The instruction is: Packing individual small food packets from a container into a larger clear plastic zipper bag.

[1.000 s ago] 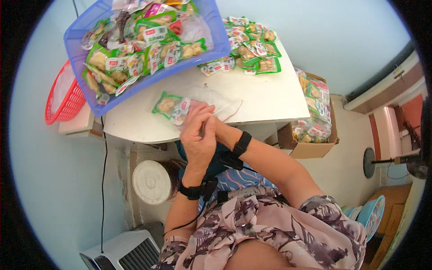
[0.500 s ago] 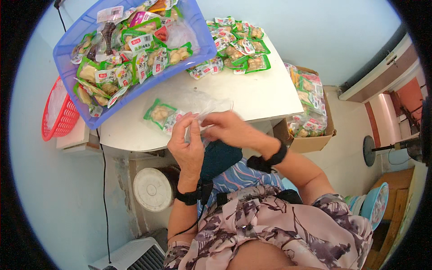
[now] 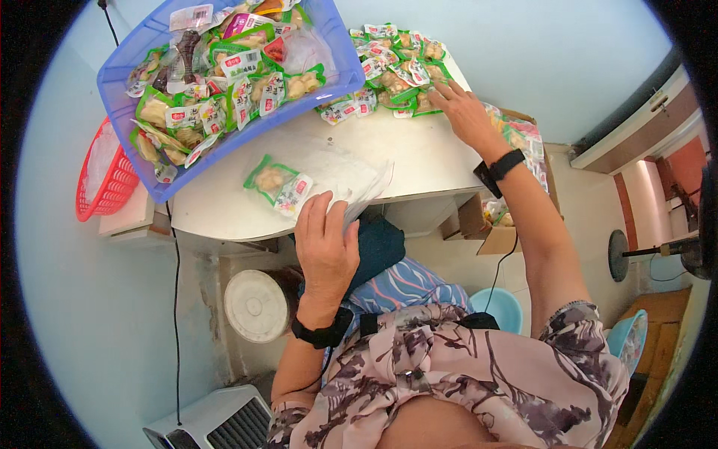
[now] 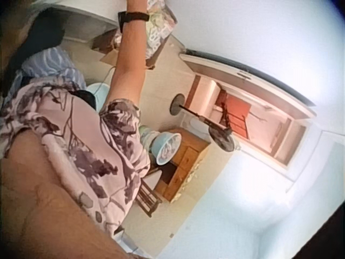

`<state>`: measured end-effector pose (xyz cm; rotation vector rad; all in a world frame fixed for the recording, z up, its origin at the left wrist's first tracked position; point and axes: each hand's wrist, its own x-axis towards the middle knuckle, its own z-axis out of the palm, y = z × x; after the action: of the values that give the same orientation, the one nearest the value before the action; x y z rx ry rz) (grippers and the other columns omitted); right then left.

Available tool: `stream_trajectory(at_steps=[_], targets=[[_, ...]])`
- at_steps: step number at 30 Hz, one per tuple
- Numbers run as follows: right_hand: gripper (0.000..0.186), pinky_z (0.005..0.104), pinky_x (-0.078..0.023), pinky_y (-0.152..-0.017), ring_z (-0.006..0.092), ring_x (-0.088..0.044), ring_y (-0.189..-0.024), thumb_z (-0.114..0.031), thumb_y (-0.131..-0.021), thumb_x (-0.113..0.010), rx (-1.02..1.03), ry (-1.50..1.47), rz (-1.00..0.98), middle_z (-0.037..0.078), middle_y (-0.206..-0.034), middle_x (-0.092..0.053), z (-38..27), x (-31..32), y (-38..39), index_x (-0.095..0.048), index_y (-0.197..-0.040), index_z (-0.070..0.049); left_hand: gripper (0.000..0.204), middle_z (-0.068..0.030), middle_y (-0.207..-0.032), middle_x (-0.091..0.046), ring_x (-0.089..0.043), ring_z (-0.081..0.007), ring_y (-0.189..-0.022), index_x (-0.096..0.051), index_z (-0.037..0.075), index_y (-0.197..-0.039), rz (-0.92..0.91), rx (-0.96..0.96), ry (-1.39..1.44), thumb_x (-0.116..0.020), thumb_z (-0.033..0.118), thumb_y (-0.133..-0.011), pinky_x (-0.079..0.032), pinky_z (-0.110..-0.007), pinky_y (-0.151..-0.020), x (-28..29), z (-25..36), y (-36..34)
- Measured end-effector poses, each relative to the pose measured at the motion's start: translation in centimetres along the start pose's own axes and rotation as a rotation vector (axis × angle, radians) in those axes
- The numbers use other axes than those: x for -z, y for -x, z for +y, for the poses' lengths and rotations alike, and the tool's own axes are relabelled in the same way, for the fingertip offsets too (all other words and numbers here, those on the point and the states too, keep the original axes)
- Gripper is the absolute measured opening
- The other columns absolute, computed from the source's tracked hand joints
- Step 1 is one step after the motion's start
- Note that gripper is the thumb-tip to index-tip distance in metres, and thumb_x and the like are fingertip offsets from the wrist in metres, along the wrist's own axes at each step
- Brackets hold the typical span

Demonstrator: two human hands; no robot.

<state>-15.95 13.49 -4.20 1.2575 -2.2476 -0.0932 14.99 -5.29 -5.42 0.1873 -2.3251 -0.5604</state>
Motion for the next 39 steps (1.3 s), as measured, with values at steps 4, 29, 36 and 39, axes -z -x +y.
stream_trajectory(at_steps=[4, 29, 36, 39], targets=[[0.020, 0.0413, -0.052, -0.079, 0.0341, -0.063, -0.098, -0.001, -0.083, -0.058, -0.110, -0.267, -0.132, 0.010, -0.106, -0.067, 1.4, 0.1, -0.4, -0.066, -0.100, -0.001, 0.029, -0.0154, -0.106, -0.060, -0.056, -0.0366, -0.100, -0.062, 0.002, -0.102, 0.051, -0.030, -0.014, -0.071, 0.000, -0.075, -0.046, -0.044, -0.088, -0.2, -0.6, 0.3], [0.015, 0.0292, -0.058, -0.072, 0.0130, -0.068, -0.080, -0.013, -0.095, -0.057, -0.924, -1.824, -0.116, 0.004, -0.087, -0.067, -5.1, 12.0, 6.6, -0.063, -0.102, 0.000, 0.007, -0.0100, -0.078, -0.061, -0.059, -0.0225, -0.068, -0.068, -0.001, -0.088, 0.236, 0.100, 0.235, -0.070, 0.002, -0.082, -0.048, -0.030, -0.064, -0.9, -0.3, -2.1], [0.023, 0.0321, -0.059, -0.069, 0.0203, -0.069, -0.072, -0.016, -0.093, -0.058, -1.240, -1.824, -0.085, 0.015, -0.082, -0.068, -6.4, 9.2, 6.2, -0.065, -0.095, 0.006, 0.008, -0.0102, -0.080, -0.062, -0.060, -0.0221, -0.067, -0.068, -0.001, -0.087, 0.211, 0.110, 0.215, -0.071, 0.003, -0.081, -0.048, -0.031, -0.061, -1.2, -0.3, -1.6], [0.031, 0.0316, -0.047, -0.053, 0.0164, -0.061, -0.055, -0.024, -0.085, -0.068, -0.723, -0.479, -0.473, 0.010, -0.056, -0.062, -5.8, 10.1, 6.6, -0.066, -0.071, 0.004, 0.008, -0.0104, -0.081, -0.062, -0.060, -0.0221, -0.067, -0.068, 0.000, -0.088, 0.196, 0.115, 0.217, -0.070, 0.002, -0.081, -0.048, -0.031, -0.061, -1.3, -0.4, -1.2]])
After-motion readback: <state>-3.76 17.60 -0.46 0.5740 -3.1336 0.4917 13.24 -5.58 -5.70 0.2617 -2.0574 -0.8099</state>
